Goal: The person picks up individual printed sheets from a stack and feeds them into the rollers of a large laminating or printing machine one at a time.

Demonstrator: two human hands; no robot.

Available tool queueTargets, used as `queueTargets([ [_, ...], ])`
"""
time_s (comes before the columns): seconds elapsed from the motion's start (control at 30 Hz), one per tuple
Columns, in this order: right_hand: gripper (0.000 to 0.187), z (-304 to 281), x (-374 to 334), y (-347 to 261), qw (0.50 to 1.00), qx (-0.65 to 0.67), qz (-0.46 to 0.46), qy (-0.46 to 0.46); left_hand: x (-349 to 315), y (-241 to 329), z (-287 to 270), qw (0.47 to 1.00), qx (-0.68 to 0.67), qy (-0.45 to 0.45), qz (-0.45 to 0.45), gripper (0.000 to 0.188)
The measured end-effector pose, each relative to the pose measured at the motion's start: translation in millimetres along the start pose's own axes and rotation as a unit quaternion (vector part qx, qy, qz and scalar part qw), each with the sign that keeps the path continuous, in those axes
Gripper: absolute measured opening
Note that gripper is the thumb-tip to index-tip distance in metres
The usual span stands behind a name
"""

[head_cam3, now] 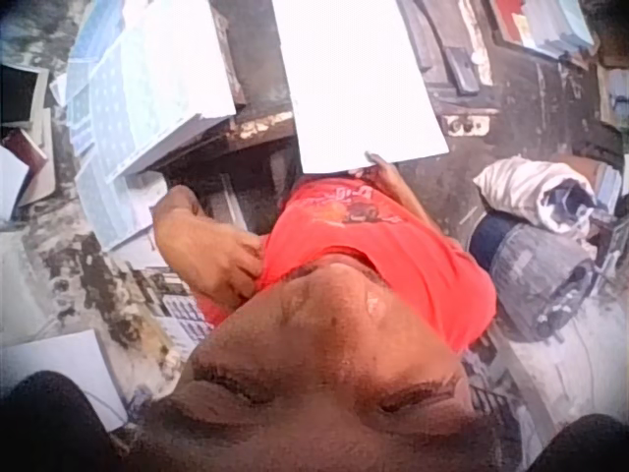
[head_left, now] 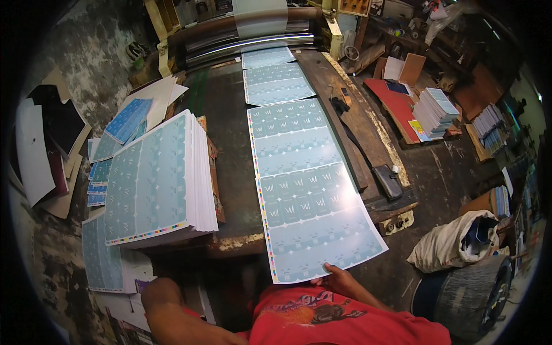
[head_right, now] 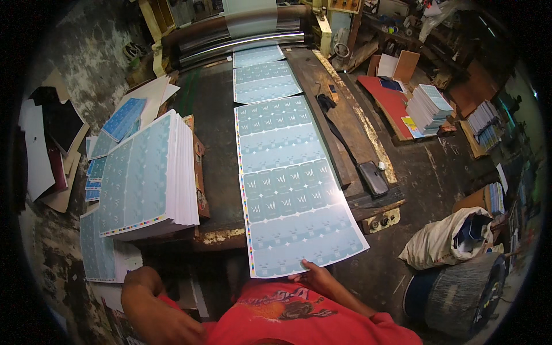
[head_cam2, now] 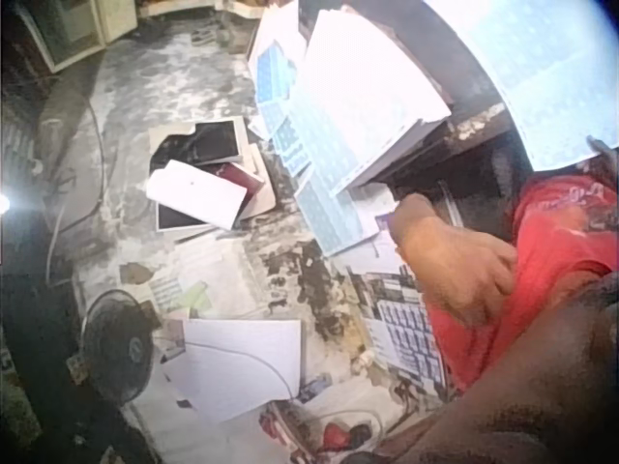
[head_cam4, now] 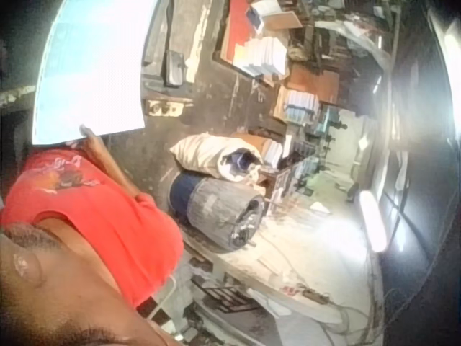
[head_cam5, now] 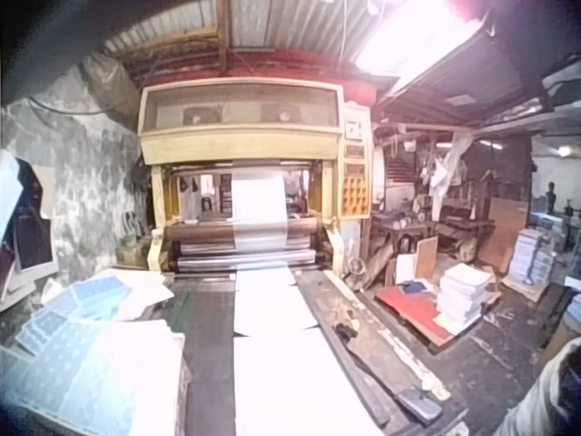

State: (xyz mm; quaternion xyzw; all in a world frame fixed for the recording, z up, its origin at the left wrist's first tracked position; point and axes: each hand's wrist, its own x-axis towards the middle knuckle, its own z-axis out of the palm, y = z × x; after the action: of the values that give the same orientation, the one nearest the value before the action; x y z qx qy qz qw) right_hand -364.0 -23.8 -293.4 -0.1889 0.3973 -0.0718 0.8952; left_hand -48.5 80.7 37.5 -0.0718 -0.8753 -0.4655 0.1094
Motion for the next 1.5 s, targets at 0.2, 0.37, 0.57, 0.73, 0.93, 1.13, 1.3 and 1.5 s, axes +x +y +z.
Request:
queueTargets([
  [0.2, 0.049, 15.7, 5.1, -9.2, 1.000, -0.004, -0.027, -0.013, -2.2, 10.8, 27.5, 0.983, 0.176, -0.009, 0.042, 0.030],
  [0.37, 0.055, 18.3, 27.7, -26.8, 0.998, -0.005, -0.056, -0.027, -15.7, 27.6, 15.8, 0.911, 0.333, 0.219, -0.107, 0.047],
  [0.57, 0.060, 7.3, 64.9, -46.4, 0.994, 0.012, -0.101, -0.031, -90.1, -23.0, -3.9, 0.518, 0.470, 0.419, -0.579, 0.115],
  [0.73, 0.058, 25.0, 88.3, -57.9, 0.990, 0.038, -0.137, -0.022, -132.7, -64.2, 34.4, 0.460, 0.355, 0.404, -0.707, 0.120],
  [0.93, 0.052, 26.0, 92.8, -53.4, 0.978, 0.068, -0.192, 0.039, -138.1, -69.5, 50.1, 0.482, 0.321, 0.493, -0.650, 0.087],
  [1.13, 0.065, 74.3, 51.2, -74.5, 0.983, 0.066, -0.151, -0.074, -135.7, -70.8, 55.4, 0.437, 0.286, 0.677, -0.519, 0.046],
  [1.3, 0.064, 204.6, -2.7, -68.0, 0.772, -0.115, -0.125, -0.612, -128.1, -86.2, 51.9, 0.359, 0.315, 0.710, -0.517, 0.038],
  [1.5, 0.046, 295.1, -44.6, -83.5, 0.587, -0.186, -0.115, -0.780, -129.2, -92.3, 53.4, 0.346, 0.331, 0.676, -0.561, 0.023],
])
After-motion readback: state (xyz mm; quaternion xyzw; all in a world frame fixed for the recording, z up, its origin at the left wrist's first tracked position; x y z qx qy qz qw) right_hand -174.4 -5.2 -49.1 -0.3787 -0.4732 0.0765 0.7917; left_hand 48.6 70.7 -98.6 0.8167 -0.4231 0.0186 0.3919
